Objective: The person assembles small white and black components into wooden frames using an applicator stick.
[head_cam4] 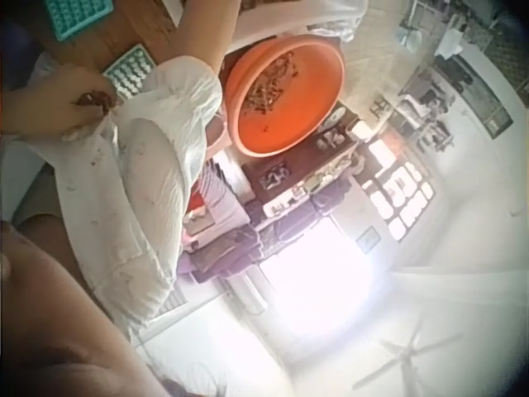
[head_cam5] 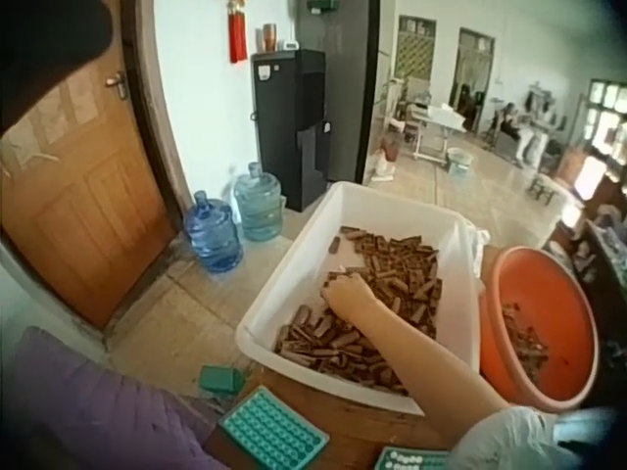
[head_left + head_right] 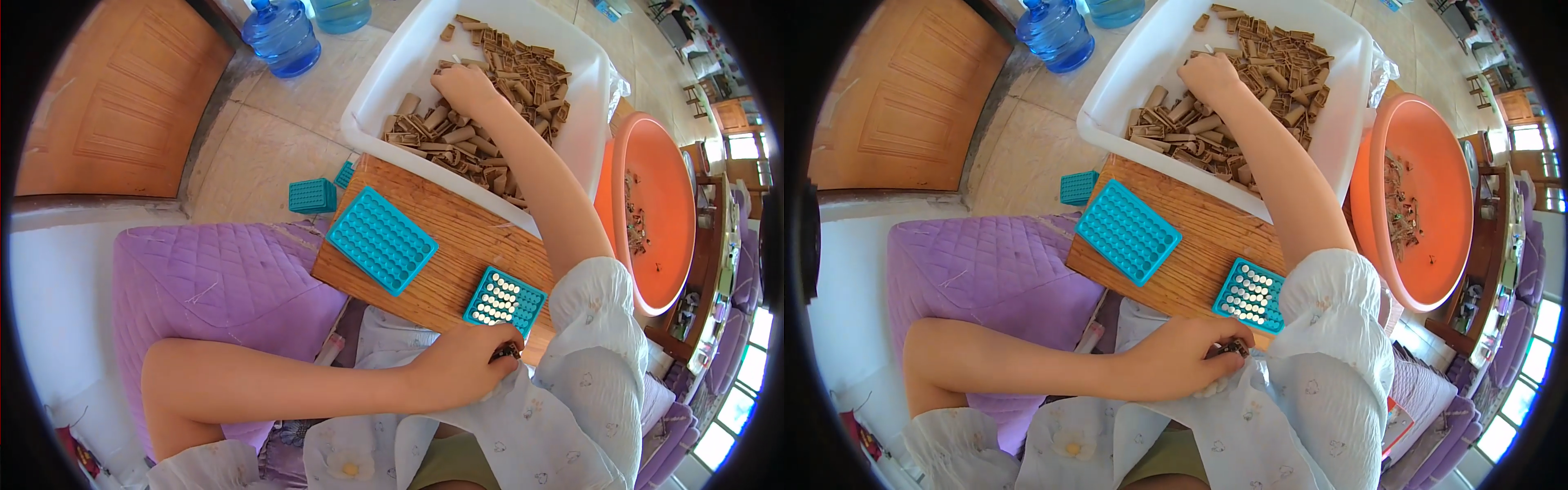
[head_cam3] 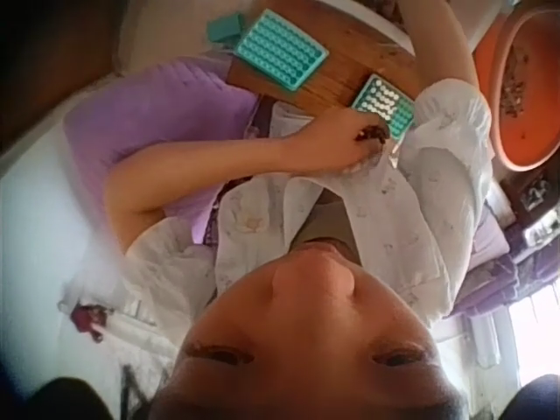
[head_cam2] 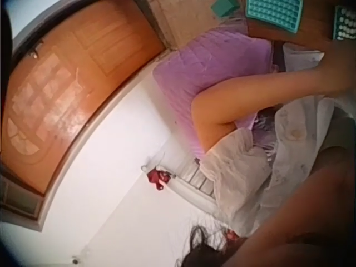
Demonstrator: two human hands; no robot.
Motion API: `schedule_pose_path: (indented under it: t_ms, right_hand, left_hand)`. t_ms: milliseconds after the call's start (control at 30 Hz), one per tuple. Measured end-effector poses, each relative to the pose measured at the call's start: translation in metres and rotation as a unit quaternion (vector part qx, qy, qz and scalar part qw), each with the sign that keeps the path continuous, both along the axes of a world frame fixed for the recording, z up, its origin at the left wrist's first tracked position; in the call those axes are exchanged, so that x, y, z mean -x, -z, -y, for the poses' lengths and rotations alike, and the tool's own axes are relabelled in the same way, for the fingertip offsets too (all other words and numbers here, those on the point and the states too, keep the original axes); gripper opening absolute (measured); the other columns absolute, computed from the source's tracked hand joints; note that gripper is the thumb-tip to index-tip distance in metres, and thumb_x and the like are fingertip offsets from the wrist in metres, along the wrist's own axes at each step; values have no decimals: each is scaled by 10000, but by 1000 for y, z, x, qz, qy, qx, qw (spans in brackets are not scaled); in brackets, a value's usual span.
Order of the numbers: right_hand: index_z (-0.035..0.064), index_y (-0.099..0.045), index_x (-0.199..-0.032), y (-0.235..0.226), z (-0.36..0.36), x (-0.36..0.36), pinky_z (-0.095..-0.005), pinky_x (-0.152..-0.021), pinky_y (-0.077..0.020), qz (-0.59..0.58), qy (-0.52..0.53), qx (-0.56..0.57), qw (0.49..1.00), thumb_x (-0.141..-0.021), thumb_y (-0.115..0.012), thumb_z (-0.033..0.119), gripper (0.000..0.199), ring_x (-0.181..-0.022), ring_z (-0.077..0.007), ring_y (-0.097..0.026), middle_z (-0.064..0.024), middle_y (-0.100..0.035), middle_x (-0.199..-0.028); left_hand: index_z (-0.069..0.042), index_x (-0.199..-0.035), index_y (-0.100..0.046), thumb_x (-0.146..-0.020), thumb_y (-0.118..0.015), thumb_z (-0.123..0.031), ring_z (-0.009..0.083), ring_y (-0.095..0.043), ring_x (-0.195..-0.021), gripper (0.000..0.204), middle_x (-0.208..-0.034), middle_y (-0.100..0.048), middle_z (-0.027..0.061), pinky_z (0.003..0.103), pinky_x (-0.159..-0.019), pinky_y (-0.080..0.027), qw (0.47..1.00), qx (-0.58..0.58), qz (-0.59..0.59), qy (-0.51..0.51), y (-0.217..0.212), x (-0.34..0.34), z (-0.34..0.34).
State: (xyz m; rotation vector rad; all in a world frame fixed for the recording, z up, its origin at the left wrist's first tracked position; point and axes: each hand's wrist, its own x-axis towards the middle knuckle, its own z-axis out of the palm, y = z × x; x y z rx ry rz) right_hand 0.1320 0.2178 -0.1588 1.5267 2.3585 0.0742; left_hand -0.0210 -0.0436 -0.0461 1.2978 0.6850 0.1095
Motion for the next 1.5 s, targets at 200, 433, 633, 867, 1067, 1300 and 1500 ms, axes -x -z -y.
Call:
schedule_pose_path:
  t_ms: [200,433,633,867,1067,1300,1500]
  right_hand:
    - [67,-554,-940,-14,28,-32,-321,-651,-488,-218,123,-192,949,-809,-482,100,153,-742,-265,-608,-67,-627,-808]
    - [4,-553,-1047,-84,131,-52,-200,-570,-460,-764,291,-99,567,-865,-504,188,263,-668,-74,-543,-46,-596,-834]
    - [-53,-493,-1068,-91,250,-58,-152,-629,-509,-918,344,59,191,-894,-427,99,241,-806,-87,-563,-97,-559,-972]
    - [-16,-486,-1105,-61,341,-26,-159,-607,-525,-929,348,108,64,-865,-473,72,256,-773,-111,-596,-93,-583,-949]
    - [14,-527,-1082,-67,370,25,-219,-734,-447,-928,351,4,127,-816,-556,44,269,-908,-110,-539,-45,-580,-988]
    - [11,-526,-1055,-73,366,54,-264,-828,-396,-917,346,-78,180,-804,-578,52,259,-932,-110,-515,-47,-571,-992]
    - [-8,-522,-998,-76,358,57,-212,-734,-451,-897,353,-94,248,-797,-570,-12,207,-878,-96,-552,-62,-586,-971]
  left_hand:
    - [-3,-930,-549,-779,-557,-126,262,-589,-724,195,-778,-598,157,336,-648,-453,1000,-12,1,-8,-1,-4,-1]
    - [-11,-1008,-531,-809,-557,-83,80,-525,-692,213,-783,-574,47,226,-631,-440,999,4,13,34,0,-4,-7]
    - [-2,-1093,-472,-912,-398,-129,104,-561,-849,234,-935,-541,42,228,-692,-457,997,81,13,-14,7,-5,-8]
    - [-36,-1188,-440,-915,-392,-122,77,-534,-910,291,-1030,-539,30,171,-666,-408,993,101,29,-56,-1,-6,-8]
    - [-33,-1205,-445,-877,-481,-103,32,-437,-762,337,-1016,-537,13,175,-663,-376,994,50,60,-76,-11,-9,-6]
    - [-11,-1134,-469,-825,-557,-73,110,-504,-975,327,-1033,-542,55,241,-844,-410,989,45,105,-89,-6,-7,-5]
    - [-22,-1097,-455,-809,-589,-113,171,-491,-1053,330,-1072,-534,100,298,-900,-396,986,30,130,-101,-6,-7,-4]
